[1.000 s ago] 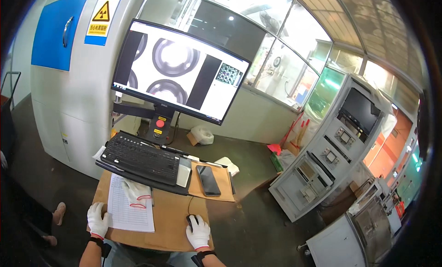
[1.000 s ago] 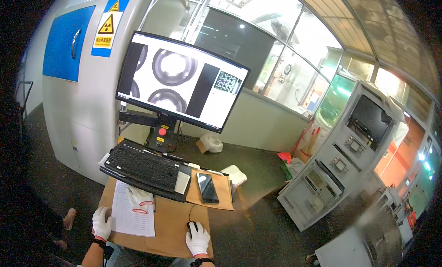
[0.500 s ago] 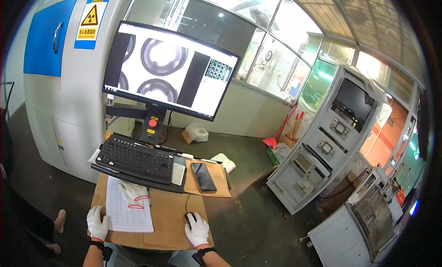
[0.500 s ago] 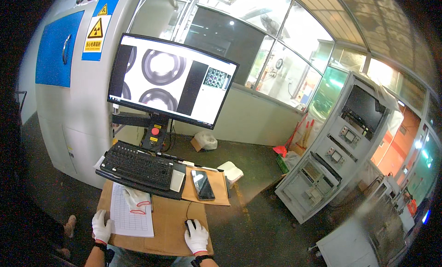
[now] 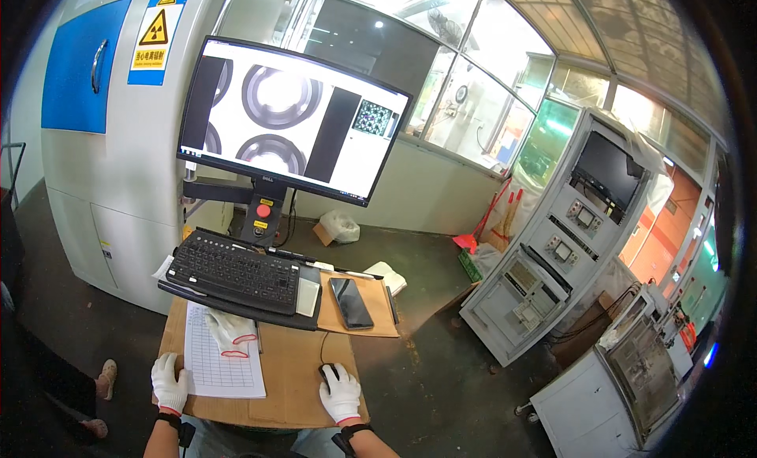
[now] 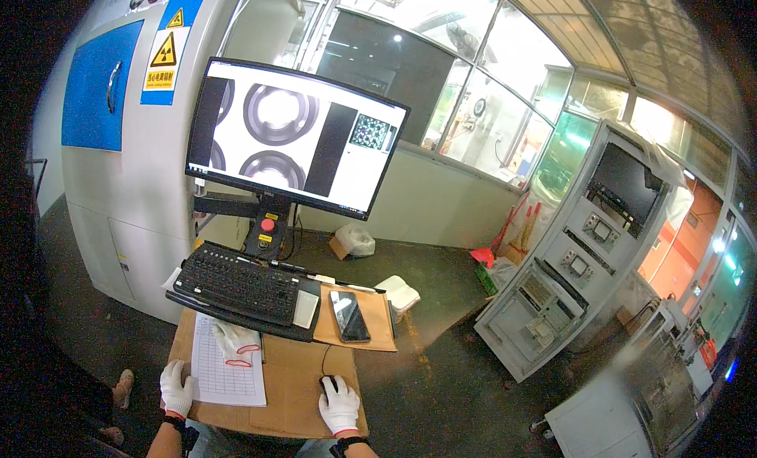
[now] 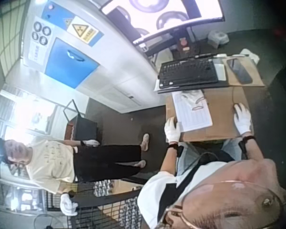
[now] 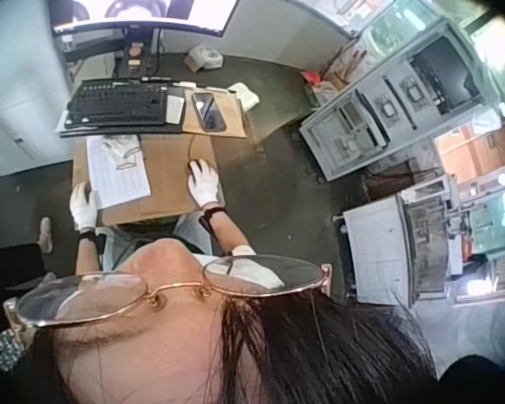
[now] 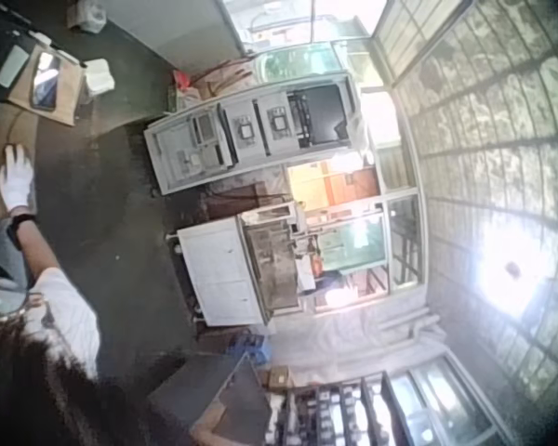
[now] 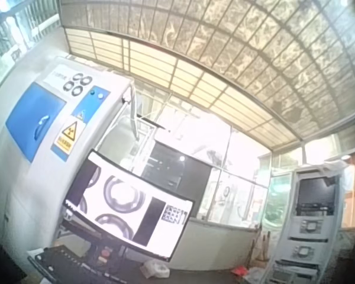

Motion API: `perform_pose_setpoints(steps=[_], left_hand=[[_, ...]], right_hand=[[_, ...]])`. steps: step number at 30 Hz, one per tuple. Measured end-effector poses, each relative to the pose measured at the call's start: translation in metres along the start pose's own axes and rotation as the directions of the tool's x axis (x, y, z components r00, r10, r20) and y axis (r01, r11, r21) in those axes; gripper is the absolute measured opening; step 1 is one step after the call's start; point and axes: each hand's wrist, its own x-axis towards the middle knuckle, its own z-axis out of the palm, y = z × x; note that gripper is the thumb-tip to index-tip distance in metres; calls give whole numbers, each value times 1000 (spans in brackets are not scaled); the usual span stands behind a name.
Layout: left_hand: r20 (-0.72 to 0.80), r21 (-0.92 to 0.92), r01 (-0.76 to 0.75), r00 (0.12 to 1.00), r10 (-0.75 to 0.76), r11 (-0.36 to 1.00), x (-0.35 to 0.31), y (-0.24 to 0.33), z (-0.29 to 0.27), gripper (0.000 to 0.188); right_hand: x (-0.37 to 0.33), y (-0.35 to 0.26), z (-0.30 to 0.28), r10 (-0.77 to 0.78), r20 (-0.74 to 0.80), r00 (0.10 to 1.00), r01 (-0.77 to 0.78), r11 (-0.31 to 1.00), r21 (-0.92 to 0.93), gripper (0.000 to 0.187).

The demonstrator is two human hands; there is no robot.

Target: Monitoring an industrial quality control or inspection process using a computer monitor and keyboard while seated at a station.

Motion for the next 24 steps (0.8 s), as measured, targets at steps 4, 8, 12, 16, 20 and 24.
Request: perform_pose_setpoints(steps=[4,8,12,16,20,24], left_hand=[[49,-12,32,998,-31,999,2,2,-4,51],[95,-7,53,994,-52,999,4,5,-7,53],[88,-4,49,995,-48,999,3,3,-5,53],[67,-4,45,997,-45,999,0,0,-3,53],[65,-7,39,997,-38,999,0,-2,-2,53],[28,-9,34,999,-34,999,-3,-4,1,51]], right_hand=[[0,1,1,-1,-12,1000,1,1000,9,49],[-1,3,6,-3,-14,1000,3,1000,2,49],[-1,4,6,-4,-12,1000,5,1000,20,49],[-1,4,6,-10,-16,1000,10,1000,8,48],[-1,2,4,-3,-1,1000,3,1000,7,48],[-2,1,4,-10,-10,1000,10,1000,-1,48]])
